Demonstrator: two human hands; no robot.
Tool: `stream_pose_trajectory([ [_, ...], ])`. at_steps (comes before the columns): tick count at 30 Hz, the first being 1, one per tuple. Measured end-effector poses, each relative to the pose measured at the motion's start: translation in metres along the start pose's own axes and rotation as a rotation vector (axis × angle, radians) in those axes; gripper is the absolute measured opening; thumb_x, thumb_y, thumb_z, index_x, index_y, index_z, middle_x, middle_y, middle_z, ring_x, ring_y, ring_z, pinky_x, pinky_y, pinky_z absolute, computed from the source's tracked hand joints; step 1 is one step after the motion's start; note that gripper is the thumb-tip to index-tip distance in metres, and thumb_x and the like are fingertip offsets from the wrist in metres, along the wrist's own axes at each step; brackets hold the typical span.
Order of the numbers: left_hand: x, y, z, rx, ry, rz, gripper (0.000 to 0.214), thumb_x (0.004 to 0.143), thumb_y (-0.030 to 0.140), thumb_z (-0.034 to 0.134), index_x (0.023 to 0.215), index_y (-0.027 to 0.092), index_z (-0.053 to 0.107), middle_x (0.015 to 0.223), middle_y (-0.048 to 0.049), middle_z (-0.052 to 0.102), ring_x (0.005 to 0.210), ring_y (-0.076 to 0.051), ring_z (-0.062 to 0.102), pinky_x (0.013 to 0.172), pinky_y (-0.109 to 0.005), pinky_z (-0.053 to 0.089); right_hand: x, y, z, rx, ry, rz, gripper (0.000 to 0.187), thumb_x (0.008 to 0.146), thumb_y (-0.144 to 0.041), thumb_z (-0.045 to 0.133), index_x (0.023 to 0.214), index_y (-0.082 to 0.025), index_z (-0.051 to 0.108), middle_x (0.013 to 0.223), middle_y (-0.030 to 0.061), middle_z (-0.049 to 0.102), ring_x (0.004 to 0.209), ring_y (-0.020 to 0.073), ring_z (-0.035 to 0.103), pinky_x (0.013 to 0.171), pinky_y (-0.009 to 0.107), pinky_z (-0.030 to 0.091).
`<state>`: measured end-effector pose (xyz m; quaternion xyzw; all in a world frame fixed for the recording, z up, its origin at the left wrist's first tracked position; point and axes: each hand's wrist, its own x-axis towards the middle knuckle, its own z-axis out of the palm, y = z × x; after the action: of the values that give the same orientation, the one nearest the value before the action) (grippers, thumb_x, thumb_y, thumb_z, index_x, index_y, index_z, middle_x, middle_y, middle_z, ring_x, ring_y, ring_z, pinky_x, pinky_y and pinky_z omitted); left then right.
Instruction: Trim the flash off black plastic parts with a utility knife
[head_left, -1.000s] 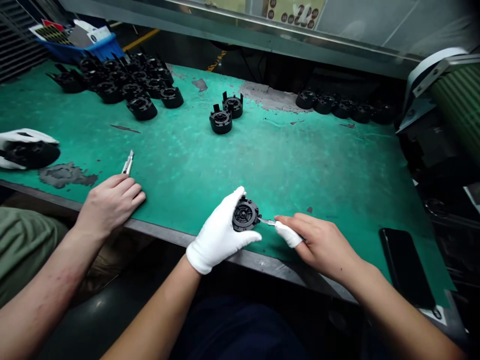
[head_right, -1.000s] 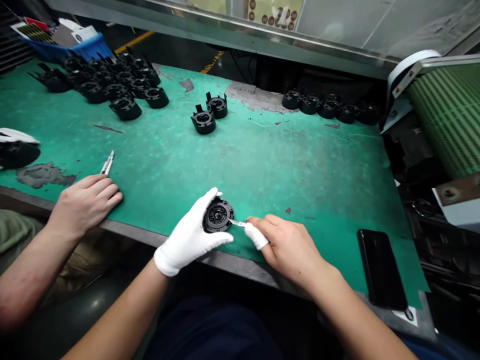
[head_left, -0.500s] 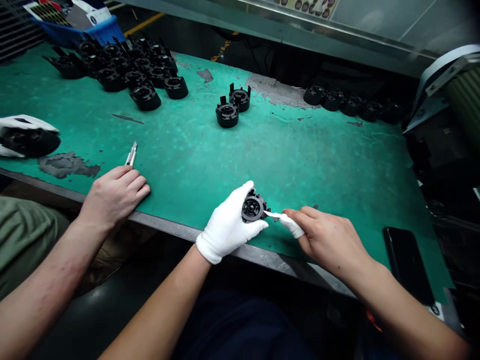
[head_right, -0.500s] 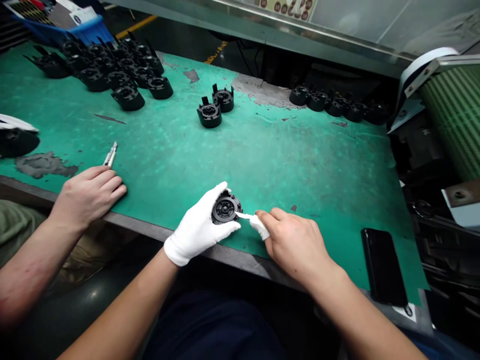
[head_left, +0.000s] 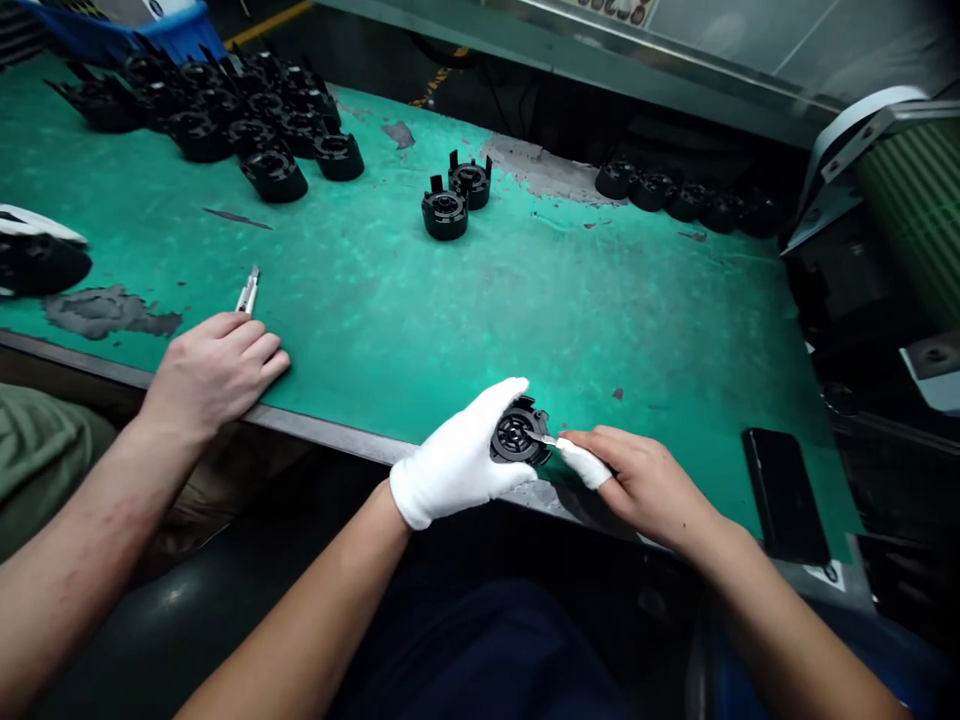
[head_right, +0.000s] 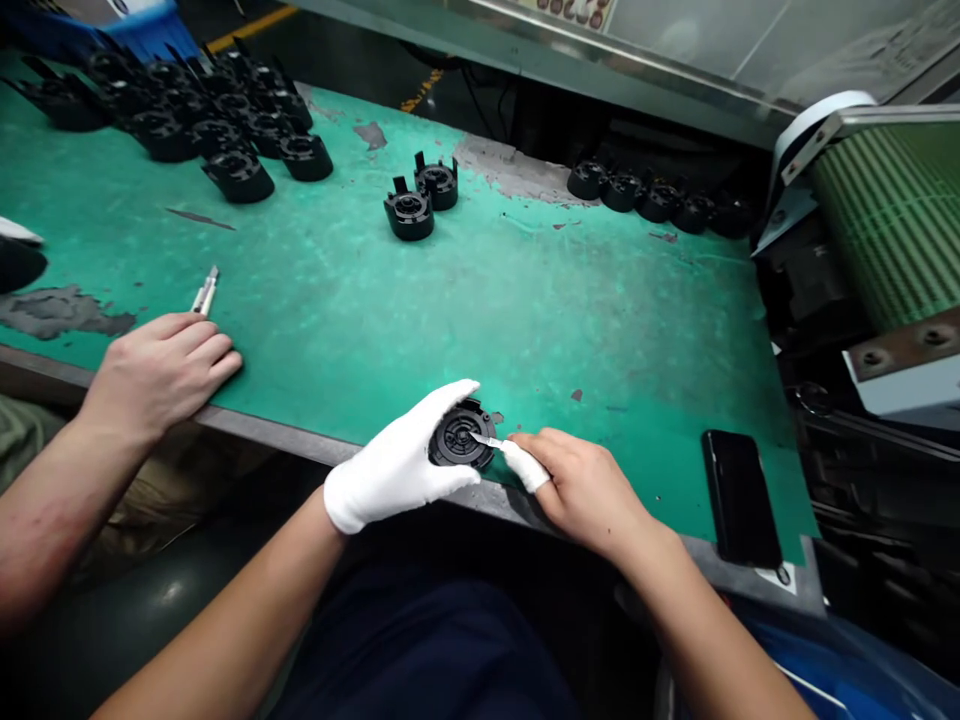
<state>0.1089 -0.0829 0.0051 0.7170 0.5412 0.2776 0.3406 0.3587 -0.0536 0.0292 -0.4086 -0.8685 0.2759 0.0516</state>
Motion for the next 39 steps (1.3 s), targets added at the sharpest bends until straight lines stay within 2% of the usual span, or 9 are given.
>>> stream_pose_trajectory([
  [4, 0.002, 0.001, -0.004, 0.014, -0.064, -0.026, 0.080, 0.083, 0.038, 0.070, 0.152, 0.035, 0.029, 0.159, 0.0057, 0.040, 0.147, -0.020, 0.040, 0.125, -0.036, 0.032, -0.001, 0.001, -0.001, -0.116, 0.002, -0.001, 0.036, 0.101, -0.026, 0.045, 0.131, -0.025, 0.064, 0.102, 0.0061, 0.071, 0.088, 0.0187, 0.068, 0.077, 0.029, 0.051],
  [10, 0.002, 0.002, -0.003, -0.028, -0.013, -0.010, 0.076, 0.085, 0.033, 0.067, 0.152, 0.034, 0.031, 0.154, 0.0026, 0.048, 0.141, -0.024, 0.048, 0.121, -0.039, 0.039, -0.010, -0.016, 0.001, -0.342, 0.017, 0.091, 0.040, 0.099, -0.022, 0.045, 0.135, -0.024, 0.061, 0.100, 0.0059, 0.071, 0.084, 0.0193, 0.069, 0.064, 0.028, 0.048],
  [14, 0.001, 0.003, 0.005, 0.003, 0.034, -0.038, 0.095, 0.076, 0.048, 0.079, 0.154, 0.042, 0.026, 0.152, 0.0052, 0.050, 0.138, -0.029, 0.052, 0.117, -0.044, 0.044, -0.012, -0.029, 0.005, -0.411, 0.018, 0.159, 0.042, 0.095, -0.018, 0.046, 0.133, -0.024, 0.062, 0.098, 0.0044, 0.071, 0.078, 0.0197, 0.069, 0.058, 0.029, 0.045],
  [16, 0.002, 0.004, 0.009, 0.011, 0.082, -0.062, 0.101, 0.071, 0.056, 0.082, 0.154, 0.044, 0.025, 0.150, 0.0060, 0.052, 0.137, -0.030, 0.053, 0.116, -0.044, 0.045, -0.012, -0.031, 0.007, -0.411, 0.012, 0.182, 0.042, 0.094, -0.018, 0.047, 0.133, -0.024, 0.062, 0.098, 0.0039, 0.070, 0.078, 0.0206, 0.069, 0.058, 0.031, 0.046],
  [19, 0.002, 0.005, 0.015, -0.002, 0.136, -0.078, 0.097, 0.073, 0.060, 0.080, 0.153, 0.046, 0.028, 0.148, 0.0072, 0.054, 0.136, -0.029, 0.054, 0.118, -0.042, 0.044, -0.013, -0.033, 0.009, -0.395, 0.012, 0.202, 0.044, 0.093, -0.016, 0.048, 0.134, -0.024, 0.062, 0.098, 0.0041, 0.070, 0.080, 0.0219, 0.070, 0.060, 0.031, 0.047],
  [26, -0.002, -0.002, 0.018, -0.025, 0.158, -0.026, 0.090, 0.076, 0.061, 0.078, 0.151, 0.042, 0.033, 0.152, 0.0058, 0.051, 0.139, -0.026, 0.051, 0.121, -0.037, 0.040, -0.016, -0.041, 0.017, -0.371, 0.066, 0.270, 0.049, 0.089, -0.010, 0.046, 0.133, -0.021, 0.063, 0.109, 0.0092, 0.074, 0.091, 0.0253, 0.072, 0.068, 0.033, 0.054],
  [32, -0.001, -0.002, 0.020, -0.006, 0.158, -0.038, 0.091, 0.076, 0.065, 0.076, 0.152, 0.045, 0.030, 0.153, 0.0074, 0.050, 0.140, -0.029, 0.050, 0.122, -0.041, 0.040, -0.017, -0.051, 0.026, -0.346, 0.101, 0.342, 0.051, 0.087, -0.010, 0.046, 0.134, -0.020, 0.063, 0.111, 0.0098, 0.075, 0.092, 0.0265, 0.073, 0.068, 0.034, 0.057],
  [35, -0.001, -0.002, 0.020, 0.001, 0.172, -0.027, 0.090, 0.077, 0.065, 0.074, 0.152, 0.042, 0.031, 0.153, 0.0057, 0.050, 0.140, -0.028, 0.050, 0.122, -0.040, 0.040, -0.020, -0.048, 0.031, -0.297, 0.132, 0.336, 0.049, 0.089, -0.012, 0.046, 0.135, -0.019, 0.062, 0.116, 0.0109, 0.074, 0.095, 0.0269, 0.073, 0.073, 0.036, 0.058],
  [39, -0.001, -0.003, 0.021, 0.011, 0.146, -0.037, 0.092, 0.074, 0.066, 0.076, 0.152, 0.044, 0.031, 0.153, 0.0071, 0.049, 0.140, -0.028, 0.049, 0.122, -0.041, 0.040, -0.023, -0.038, 0.030, -0.151, 0.163, 0.297, 0.040, 0.096, -0.019, 0.046, 0.132, -0.023, 0.064, 0.119, 0.0077, 0.073, 0.101, 0.0248, 0.071, 0.083, 0.036, 0.058],
])
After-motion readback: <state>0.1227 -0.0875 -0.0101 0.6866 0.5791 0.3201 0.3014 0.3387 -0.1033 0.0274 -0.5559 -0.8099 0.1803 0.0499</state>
